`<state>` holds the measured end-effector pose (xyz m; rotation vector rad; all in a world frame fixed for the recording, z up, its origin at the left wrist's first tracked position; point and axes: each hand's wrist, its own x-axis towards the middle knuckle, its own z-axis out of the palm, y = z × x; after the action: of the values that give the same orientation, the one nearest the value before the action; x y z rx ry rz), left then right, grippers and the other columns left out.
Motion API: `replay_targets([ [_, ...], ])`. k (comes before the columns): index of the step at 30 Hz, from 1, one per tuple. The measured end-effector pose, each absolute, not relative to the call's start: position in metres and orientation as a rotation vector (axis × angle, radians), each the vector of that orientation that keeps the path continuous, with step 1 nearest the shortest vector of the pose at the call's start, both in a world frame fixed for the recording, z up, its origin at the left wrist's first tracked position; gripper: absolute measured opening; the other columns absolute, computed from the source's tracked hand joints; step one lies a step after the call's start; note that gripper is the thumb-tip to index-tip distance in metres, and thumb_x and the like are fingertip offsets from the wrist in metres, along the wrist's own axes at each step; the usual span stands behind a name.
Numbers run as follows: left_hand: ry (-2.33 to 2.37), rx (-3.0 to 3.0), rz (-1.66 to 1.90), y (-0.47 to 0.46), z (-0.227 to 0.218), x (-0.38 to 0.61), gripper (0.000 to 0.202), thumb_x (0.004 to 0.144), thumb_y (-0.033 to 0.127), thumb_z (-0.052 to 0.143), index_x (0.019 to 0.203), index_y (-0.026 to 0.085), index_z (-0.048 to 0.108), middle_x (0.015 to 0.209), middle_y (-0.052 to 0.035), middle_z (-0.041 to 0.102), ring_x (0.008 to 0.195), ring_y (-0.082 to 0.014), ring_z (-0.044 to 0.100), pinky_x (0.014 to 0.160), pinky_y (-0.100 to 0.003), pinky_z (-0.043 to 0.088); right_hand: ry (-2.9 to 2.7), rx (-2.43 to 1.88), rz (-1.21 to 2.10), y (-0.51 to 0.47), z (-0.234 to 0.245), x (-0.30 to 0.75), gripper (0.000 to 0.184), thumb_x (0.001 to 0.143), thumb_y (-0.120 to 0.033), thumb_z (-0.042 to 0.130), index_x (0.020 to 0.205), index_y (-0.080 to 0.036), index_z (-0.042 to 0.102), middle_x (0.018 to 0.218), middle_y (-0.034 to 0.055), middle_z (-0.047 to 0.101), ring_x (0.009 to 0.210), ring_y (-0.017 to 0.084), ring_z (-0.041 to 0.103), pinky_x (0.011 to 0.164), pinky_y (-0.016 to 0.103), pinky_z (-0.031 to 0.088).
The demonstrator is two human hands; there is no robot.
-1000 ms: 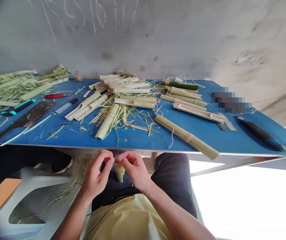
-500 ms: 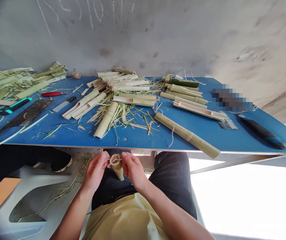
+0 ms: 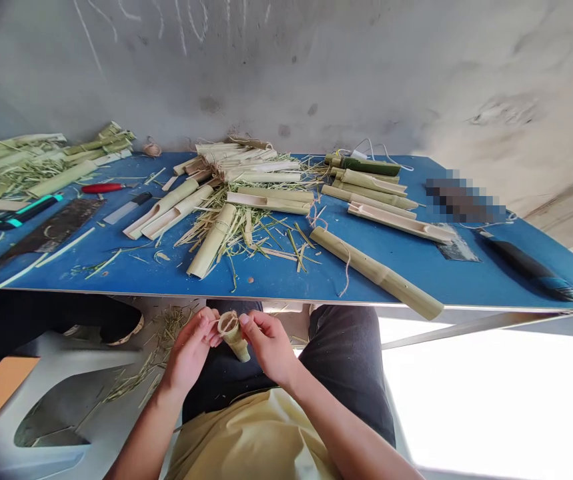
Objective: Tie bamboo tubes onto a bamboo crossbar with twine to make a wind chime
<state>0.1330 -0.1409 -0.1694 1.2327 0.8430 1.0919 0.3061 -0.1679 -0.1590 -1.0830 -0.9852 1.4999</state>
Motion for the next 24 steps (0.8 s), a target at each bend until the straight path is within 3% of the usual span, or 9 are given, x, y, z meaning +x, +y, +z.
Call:
replay_targets([
  [2,0.860,1.274,1.088,-0.142,-0.170,0.130,0.052,0.100,0.066,0.058,0.075,0.022,0.046,0.071,0.0021,0.042,0.065,-0.0145,0.041,0.062,-0.028,0.039,-1.064,-1.119,1.420,-0.171,-0.155,0.311,0.055,0.090,-0.071,0.072,0.074,-0.019,0.062,0.070,-0.0012,0.053,0.068,0.013,0.039,0.062,0.027,0.030],
  [4,0.875,1.326,1.072,-0.144,-0.171,0.129,0.049,0.101,0.063,0.060,0.076,0.021,0.050,0.071,0.0016,0.044,0.066,-0.0151,0.043,0.063,-0.028,0.040,-1.116,-1.137,1.371,-0.174,-0.151,0.313,0.047,0.095,-0.065,0.069,0.081,-0.020,0.065,0.077,0.0002,0.057,0.075,0.015,0.042,0.069,0.028,0.033],
  [7,0.921,1.432,1.113,-0.146,-0.170,0.131,0.045,0.102,0.058,0.062,0.078,0.021,0.057,0.079,-0.0013,0.051,0.074,-0.0163,0.050,0.069,-0.027,0.045,-1.125,-1.130,1.376,-0.174,-0.151,0.311,0.052,0.097,-0.069,0.064,0.077,-0.021,0.055,0.075,-0.0013,0.050,0.074,0.015,0.039,0.069,0.029,0.033],
  [10,0.947,1.527,1.218,-0.147,-0.168,0.133,0.043,0.103,0.055,0.061,0.080,0.020,0.063,0.105,-0.0072,0.062,0.084,-0.0167,0.058,0.071,-0.027,0.050,-1.091,-1.102,1.453,-0.168,-0.155,0.304,0.066,0.091,-0.084,0.057,0.068,-0.023,0.045,0.065,-0.0038,0.038,0.063,0.013,0.030,0.059,0.029,0.027],
  [12,0.907,1.528,1.197,-0.146,-0.167,0.132,0.043,0.105,0.054,0.058,0.080,0.019,0.064,0.122,-0.0102,0.065,0.076,-0.0140,0.059,0.066,-0.027,0.052,-1.083,-1.083,1.506,-0.163,-0.156,0.301,0.072,0.087,-0.089,0.056,0.062,-0.024,0.039,0.059,-0.0053,0.031,0.057,0.011,0.023,0.054,0.029,0.022],
  [15,0.853,1.493,1.122,-0.144,-0.165,0.130,0.042,0.106,0.050,0.057,0.081,0.018,0.064,0.125,-0.0119,0.068,0.061,-0.0091,0.054,0.060,-0.027,0.052,-1.090,-1.076,1.522,-0.159,-0.156,0.303,0.072,0.085,-0.088,0.061,0.060,-0.024,0.039,0.056,-0.0063,0.029,0.055,0.010,0.022,0.053,0.028,0.021],
  [18,0.864,1.487,1.129,-0.144,-0.163,0.129,0.043,0.106,0.052,0.056,0.081,0.017,0.062,0.121,-0.0122,0.070,0.059,-0.0090,0.054,0.060,-0.028,0.052,-1.105,-1.092,1.479,-0.161,-0.154,0.308,0.064,0.087,-0.082,0.066,0.071,-0.022,0.051,0.061,-0.0051,0.041,0.060,0.011,0.030,0.056,0.026,0.026],
  [21,0.877,1.498,1.119,-0.145,-0.161,0.131,0.044,0.107,0.051,0.055,0.080,0.017,0.061,0.133,-0.0149,0.069,0.061,-0.0092,0.055,0.062,-0.029,0.053,-1.131,-1.110,1.445,-0.165,-0.152,0.313,0.057,0.089,-0.077,0.068,0.083,-0.021,0.058,0.072,-0.0024,0.056,0.065,0.012,0.039,0.059,0.025,0.031],
  [24,0.865,1.501,1.105,-0.145,-0.163,0.131,0.042,0.107,0.050,0.057,0.081,0.017,0.062,0.133,-0.0148,0.070,0.065,-0.0106,0.057,0.063,-0.028,0.053,-1.141,-1.145,1.449,-0.167,-0.149,0.314,0.054,0.088,-0.075,0.070,0.093,-0.022,0.058,0.061,-0.0080,0.046,0.054,0.009,0.029,0.051,0.024,0.023],
])
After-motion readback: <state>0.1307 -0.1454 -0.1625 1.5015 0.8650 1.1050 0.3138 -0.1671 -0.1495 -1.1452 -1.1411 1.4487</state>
